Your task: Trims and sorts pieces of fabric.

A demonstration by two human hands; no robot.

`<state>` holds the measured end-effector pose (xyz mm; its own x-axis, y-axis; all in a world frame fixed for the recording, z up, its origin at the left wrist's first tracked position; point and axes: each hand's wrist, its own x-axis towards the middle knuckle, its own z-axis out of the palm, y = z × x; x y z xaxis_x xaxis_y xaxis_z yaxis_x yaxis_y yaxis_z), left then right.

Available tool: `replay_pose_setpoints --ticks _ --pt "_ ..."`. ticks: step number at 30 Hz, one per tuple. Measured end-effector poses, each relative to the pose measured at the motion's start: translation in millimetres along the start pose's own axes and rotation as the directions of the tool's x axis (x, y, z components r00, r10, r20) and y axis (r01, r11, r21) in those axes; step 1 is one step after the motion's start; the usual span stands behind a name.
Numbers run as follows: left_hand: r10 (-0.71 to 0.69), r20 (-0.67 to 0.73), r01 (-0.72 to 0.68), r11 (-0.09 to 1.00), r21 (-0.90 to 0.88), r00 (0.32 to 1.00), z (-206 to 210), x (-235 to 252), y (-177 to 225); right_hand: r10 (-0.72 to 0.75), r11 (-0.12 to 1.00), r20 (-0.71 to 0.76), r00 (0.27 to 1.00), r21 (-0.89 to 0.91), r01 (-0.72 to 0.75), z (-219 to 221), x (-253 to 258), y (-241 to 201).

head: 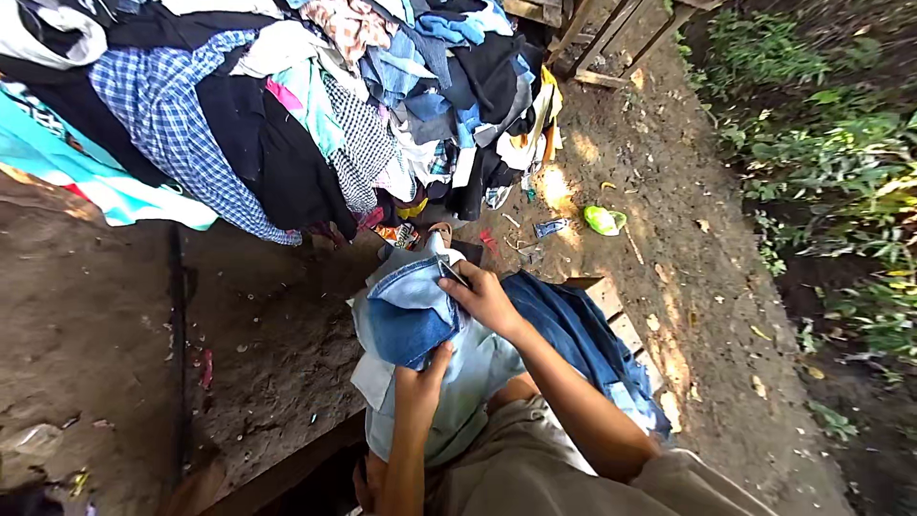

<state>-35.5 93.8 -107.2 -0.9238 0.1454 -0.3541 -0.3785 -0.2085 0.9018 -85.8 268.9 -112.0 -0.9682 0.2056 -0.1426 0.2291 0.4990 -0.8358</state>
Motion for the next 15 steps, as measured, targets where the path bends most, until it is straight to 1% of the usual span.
replay_pose_setpoints --ticks 3,5,7,9,12,15 --pt "0.003 -0.029 -0.003 1.000 0.003 1.000 2.1 -5.3 2.6 -0.016 0.990 0.028 0.999 0.138 0.012 -6.7 -8.5 -5.7" --pt "0.045 -0.036 -0.045 0.999 -0.018 0.998 6.5 -2.7 3.5 -0.019 0.982 0.052 0.998 0.189 0.009 -17.5 -18.5 -8.4" --pt "0.096 -0.031 -0.096 0.995 -0.022 0.995 7.6 0.7 -2.1 -0.053 0.978 0.045 0.998 0.205 0.042 -24.2 -38.4 -7.0" --pt "0.098 -0.033 -0.098 0.995 0.013 0.995 7.2 2.4 -7.5 -0.093 0.985 0.006 0.996 0.143 0.091 -24.4 -62.6 -2.0" --pt "0.063 -0.024 -0.061 0.997 0.053 0.998 6.5 2.1 -9.2 -0.116 0.993 -0.010 0.993 0.011 0.116 -20.1 -96.9 4.8" --pt "0.038 -0.036 -0.037 0.999 0.033 0.999 8.2 0.9 -8.3 -0.175 0.984 -0.026 0.984 -0.047 0.174 -8.6 -116.3 12.6"
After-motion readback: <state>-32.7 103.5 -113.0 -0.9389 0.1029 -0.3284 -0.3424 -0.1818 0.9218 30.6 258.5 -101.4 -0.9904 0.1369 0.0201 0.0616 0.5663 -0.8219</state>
